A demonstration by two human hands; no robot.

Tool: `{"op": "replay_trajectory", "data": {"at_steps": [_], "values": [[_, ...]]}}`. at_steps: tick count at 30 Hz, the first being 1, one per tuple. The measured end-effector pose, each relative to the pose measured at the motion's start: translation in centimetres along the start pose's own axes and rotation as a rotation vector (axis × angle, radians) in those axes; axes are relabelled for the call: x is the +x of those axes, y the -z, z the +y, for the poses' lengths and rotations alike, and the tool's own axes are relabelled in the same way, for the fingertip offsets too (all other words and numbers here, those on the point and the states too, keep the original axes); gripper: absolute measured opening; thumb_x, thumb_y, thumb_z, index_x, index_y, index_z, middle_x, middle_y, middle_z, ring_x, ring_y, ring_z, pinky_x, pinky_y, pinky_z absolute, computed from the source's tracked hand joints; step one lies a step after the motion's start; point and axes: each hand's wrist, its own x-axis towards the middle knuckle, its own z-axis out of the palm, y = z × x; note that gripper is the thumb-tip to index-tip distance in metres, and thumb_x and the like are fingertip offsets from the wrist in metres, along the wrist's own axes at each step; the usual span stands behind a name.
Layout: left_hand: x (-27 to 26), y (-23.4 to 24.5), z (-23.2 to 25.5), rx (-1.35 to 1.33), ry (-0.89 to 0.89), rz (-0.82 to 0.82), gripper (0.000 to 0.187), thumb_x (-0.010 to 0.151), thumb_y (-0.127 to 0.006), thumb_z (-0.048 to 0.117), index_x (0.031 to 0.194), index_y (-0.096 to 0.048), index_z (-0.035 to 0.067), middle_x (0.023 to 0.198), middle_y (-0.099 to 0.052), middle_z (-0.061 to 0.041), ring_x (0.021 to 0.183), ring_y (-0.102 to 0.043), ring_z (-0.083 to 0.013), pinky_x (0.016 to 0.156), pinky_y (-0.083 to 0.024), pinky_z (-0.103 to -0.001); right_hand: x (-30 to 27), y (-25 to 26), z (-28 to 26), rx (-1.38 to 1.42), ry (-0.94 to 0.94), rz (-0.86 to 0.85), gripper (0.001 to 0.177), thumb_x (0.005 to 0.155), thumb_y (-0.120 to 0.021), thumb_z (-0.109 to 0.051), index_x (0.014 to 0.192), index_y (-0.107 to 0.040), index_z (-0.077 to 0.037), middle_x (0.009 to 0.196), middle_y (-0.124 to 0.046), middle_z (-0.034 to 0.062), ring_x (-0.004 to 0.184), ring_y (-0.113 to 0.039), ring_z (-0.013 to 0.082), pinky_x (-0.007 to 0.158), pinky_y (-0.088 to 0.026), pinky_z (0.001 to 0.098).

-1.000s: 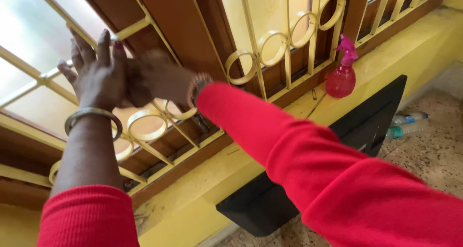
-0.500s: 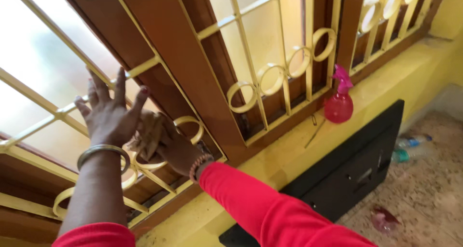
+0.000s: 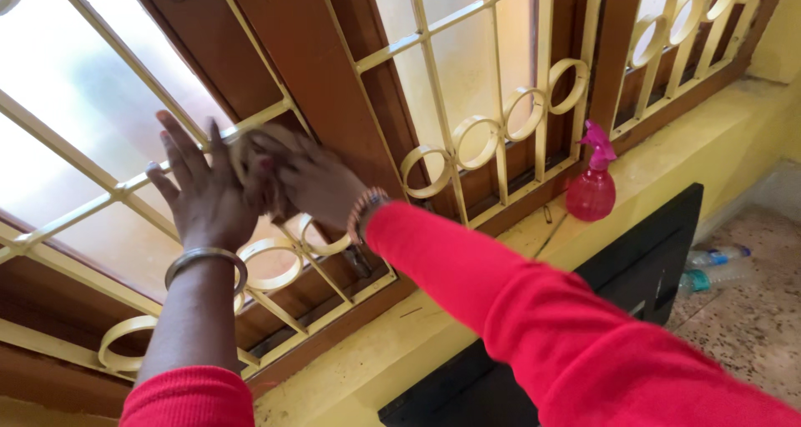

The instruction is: The person wipes a window pane with a cloth, moving the cloth in circular and back-and-forth motions across the glass. The person uses one hand to hold the cloth and the other to stabilize the window frame while cleaning.

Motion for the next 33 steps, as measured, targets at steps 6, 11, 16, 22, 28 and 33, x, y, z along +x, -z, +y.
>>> {"op": "replay_trajectory", "data": {"at_steps": [6, 11, 16, 22, 28, 33], "values": [[0.4, 1.0, 1.4, 0.013, 0.072, 0.052, 0.085, 0.108, -0.036, 0.072, 0.177, -0.018, 0.024, 0.167, 0.025, -0.017, 0.153, -0.013, -0.0606, 0.122, -0.016, -0.073, 0.4, 1.7, 0.7, -0.030, -0.141, 0.301, 0.051, 0.102, -0.054, -0.026, 0.147, -0.053, -0.002, 0.167, -0.037, 0.0104, 0.159, -0.022, 0.0197, 0.128, -0.021, 0.0483], [0.3, 1.3, 1.7, 0.169, 0.028, -0.036, 0.086, 0.100, -0.038, 0.081, 0.169, -0.032, 0.030, 0.163, 0.034, -0.016, 0.150, -0.006, -0.0639, 0.119, -0.015, -0.073, -2.0, -1.1, -1.7, -0.017, -0.232, 0.118, 0.063, 0.092, -0.055, -0.027, 0.151, -0.050, -0.006, 0.162, -0.037, 0.0124, 0.156, -0.022, 0.0280, 0.127, -0.021, 0.0467], [0.5, 0.5, 1.3, 0.241, 0.026, -0.053, 0.093, 0.094, -0.039, 0.086, 0.169, -0.031, 0.031, 0.162, 0.037, -0.015, 0.150, 0.000, -0.0610, 0.119, -0.014, -0.071, -6.9, -3.6, -4.6, 0.162, -0.280, 0.061, 0.055, 0.094, -0.057, -0.029, 0.146, -0.056, -0.011, 0.164, -0.038, 0.0102, 0.155, -0.024, 0.0283, 0.125, -0.023, 0.0501], [0.7, 0.1, 1.3, 0.241, 0.022, -0.026, 0.094, 0.095, -0.037, 0.085, 0.169, -0.029, 0.028, 0.162, 0.036, -0.019, 0.152, 0.000, -0.0578, 0.116, -0.015, -0.073, -7.2, 0.1, -0.6, -0.167, -0.004, -0.156, 0.048, 0.093, -0.057, -0.033, 0.137, -0.062, -0.013, 0.164, -0.036, 0.0091, 0.156, -0.023, 0.0309, 0.126, -0.021, 0.0526], [0.3, 0.9, 1.9, 0.044, 0.049, -0.042, 0.073, 0.108, -0.033, 0.065, 0.171, -0.033, 0.027, 0.171, 0.024, -0.022, 0.161, 0.016, -0.0466, 0.115, -0.005, -0.085, 0.1, 7.1, 6.3, 0.126, 0.073, 0.287, 0.119, 0.069, -0.071, -0.081, 0.152, -0.037, -0.002, 0.161, -0.034, 0.0204, 0.150, -0.034, 0.0341, 0.123, -0.033, 0.0489], [3.1, 2.4, 1.4, 0.058, -0.050, 0.177, 0.091, 0.112, -0.040, 0.066, 0.182, -0.022, 0.011, 0.178, 0.015, -0.016, 0.160, 0.018, -0.0380, 0.121, -0.005, -0.080, 5.6, 11.2, 10.7, -0.235, -0.024, 0.336, 0.096, 0.080, -0.068, -0.063, 0.155, -0.036, -0.012, 0.158, -0.036, 0.0115, 0.142, -0.040, 0.0325, 0.114, -0.040, 0.0494]]}}
